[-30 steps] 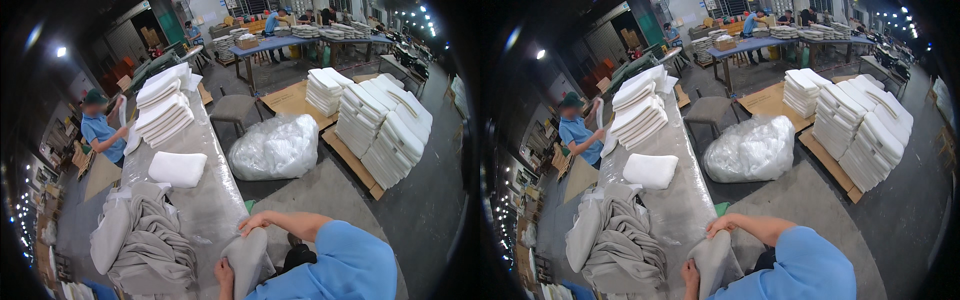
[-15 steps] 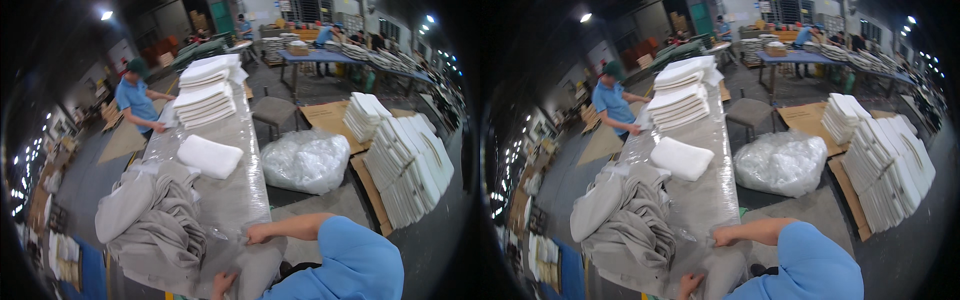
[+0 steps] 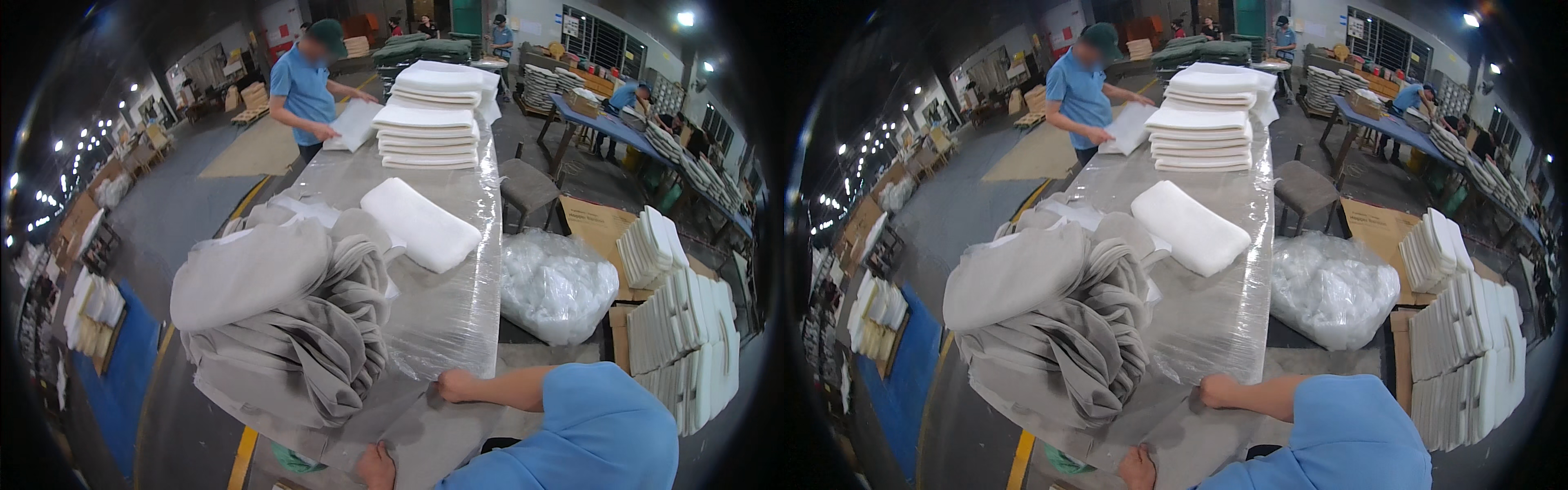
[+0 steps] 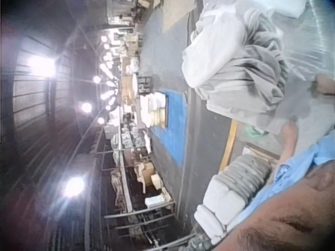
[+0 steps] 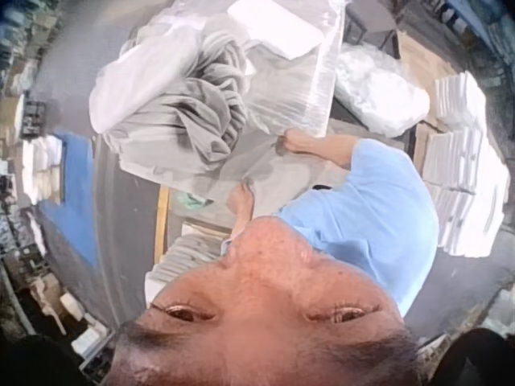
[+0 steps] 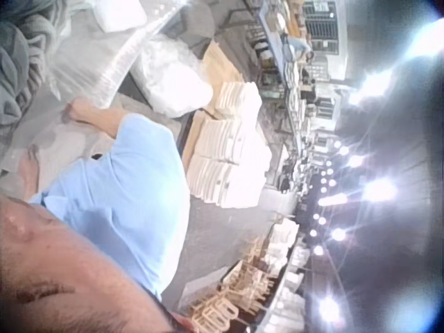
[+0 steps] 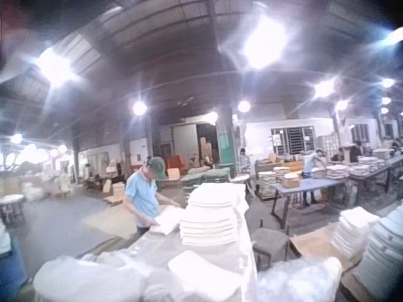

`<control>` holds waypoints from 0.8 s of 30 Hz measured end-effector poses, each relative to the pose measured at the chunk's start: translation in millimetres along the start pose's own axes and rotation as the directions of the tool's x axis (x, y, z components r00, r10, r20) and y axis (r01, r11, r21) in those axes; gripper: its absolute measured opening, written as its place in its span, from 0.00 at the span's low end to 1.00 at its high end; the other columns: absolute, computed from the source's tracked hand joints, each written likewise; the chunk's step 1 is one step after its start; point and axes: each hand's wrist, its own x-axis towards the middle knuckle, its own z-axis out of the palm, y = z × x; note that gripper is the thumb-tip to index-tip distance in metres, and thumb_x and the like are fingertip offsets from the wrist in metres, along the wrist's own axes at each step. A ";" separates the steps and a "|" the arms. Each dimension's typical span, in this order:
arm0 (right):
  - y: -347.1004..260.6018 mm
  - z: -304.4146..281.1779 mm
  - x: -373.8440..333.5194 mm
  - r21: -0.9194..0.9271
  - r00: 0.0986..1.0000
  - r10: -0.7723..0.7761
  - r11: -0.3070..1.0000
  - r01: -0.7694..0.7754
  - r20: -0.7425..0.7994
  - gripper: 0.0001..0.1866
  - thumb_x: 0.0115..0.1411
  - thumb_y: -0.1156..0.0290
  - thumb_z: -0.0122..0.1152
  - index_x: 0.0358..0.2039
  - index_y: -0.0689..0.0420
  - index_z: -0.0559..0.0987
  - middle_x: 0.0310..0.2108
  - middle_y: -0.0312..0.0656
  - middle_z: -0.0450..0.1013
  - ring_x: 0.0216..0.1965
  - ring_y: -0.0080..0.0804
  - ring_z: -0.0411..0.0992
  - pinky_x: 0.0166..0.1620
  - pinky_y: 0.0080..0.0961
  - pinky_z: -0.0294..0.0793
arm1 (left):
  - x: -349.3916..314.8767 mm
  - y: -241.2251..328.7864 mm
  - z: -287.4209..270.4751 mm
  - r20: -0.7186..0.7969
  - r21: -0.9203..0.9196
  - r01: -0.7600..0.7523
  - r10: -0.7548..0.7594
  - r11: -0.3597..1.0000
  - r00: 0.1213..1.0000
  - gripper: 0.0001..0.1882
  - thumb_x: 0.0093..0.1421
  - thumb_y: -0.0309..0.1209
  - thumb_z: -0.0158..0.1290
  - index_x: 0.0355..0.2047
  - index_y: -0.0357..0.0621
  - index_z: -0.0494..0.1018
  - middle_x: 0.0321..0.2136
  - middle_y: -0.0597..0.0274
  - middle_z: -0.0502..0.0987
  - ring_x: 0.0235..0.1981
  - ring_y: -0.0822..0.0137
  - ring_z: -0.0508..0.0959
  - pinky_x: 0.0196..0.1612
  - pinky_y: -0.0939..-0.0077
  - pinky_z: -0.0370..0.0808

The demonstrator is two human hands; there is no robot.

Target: The person inserts white foam inserts into gray fabric cushion covers at a worktable, then stacks the finished cushions on a nearby pallet. The person handles each cushion one at a time, aligning the foam and tucking it into the cover before placing it aside.

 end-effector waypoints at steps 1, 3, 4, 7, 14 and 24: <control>0.2 -0.8 -1.6 0.035 0.999 0.000 0.999 0.002 -0.044 0.23 0.69 0.54 0.52 0.36 0.62 0.86 0.37 0.59 0.81 0.42 0.63 0.79 0.47 0.55 0.78 | 3.8 0.2 2.0 0.027 0.027 0.024 -0.025 0.999 0.999 0.29 0.74 0.53 0.40 0.45 0.43 0.84 0.39 0.38 0.84 0.43 0.37 0.83 0.46 0.41 0.78; -3.2 0.8 -2.6 0.059 0.996 0.012 0.998 -0.007 -0.084 0.24 0.70 0.53 0.53 0.35 0.61 0.85 0.37 0.59 0.81 0.42 0.63 0.79 0.47 0.54 0.78 | 3.7 -0.6 6.4 -0.059 -0.022 -0.002 0.001 1.000 0.998 0.31 0.74 0.55 0.39 0.43 0.44 0.84 0.38 0.38 0.84 0.42 0.39 0.84 0.46 0.42 0.78; -5.4 1.8 -1.1 0.071 0.994 0.012 0.997 -0.004 -0.104 0.24 0.70 0.52 0.53 0.34 0.61 0.85 0.36 0.60 0.81 0.42 0.63 0.79 0.47 0.54 0.78 | 2.8 -1.7 8.3 -0.108 -0.045 -0.013 0.008 0.999 0.994 0.32 0.74 0.57 0.39 0.43 0.44 0.85 0.37 0.38 0.84 0.42 0.39 0.84 0.47 0.42 0.78; -0.7 7.2 2.9 0.102 0.987 0.042 0.994 -0.027 -0.153 0.22 0.68 0.55 0.55 0.35 0.61 0.85 0.36 0.61 0.81 0.41 0.65 0.80 0.46 0.56 0.79 | 9.0 7.6 19.1 -0.171 -0.194 0.044 -0.079 0.980 0.982 0.23 0.68 0.49 0.56 0.31 0.38 0.80 0.27 0.38 0.80 0.33 0.37 0.81 0.35 0.49 0.75; 1.4 -4.4 11.4 0.111 0.973 -0.126 0.982 0.150 -0.195 0.23 0.69 0.53 0.56 0.34 0.63 0.84 0.35 0.60 0.80 0.39 0.64 0.79 0.46 0.55 0.78 | 7.5 -13.3 -8.5 -0.091 -0.203 -0.091 0.074 0.975 0.993 0.23 0.68 0.49 0.54 0.32 0.37 0.77 0.29 0.42 0.81 0.34 0.37 0.81 0.37 0.46 0.75; 4.8 1.8 8.6 0.126 0.957 -0.231 0.959 0.255 -0.174 0.21 0.69 0.57 0.56 0.32 0.64 0.83 0.33 0.64 0.78 0.39 0.67 0.77 0.44 0.56 0.74 | -11.5 -3.4 -12.3 -0.042 -0.241 0.221 -0.237 0.945 0.971 0.21 0.72 0.48 0.47 0.36 0.41 0.75 0.33 0.41 0.82 0.38 0.35 0.80 0.43 0.41 0.74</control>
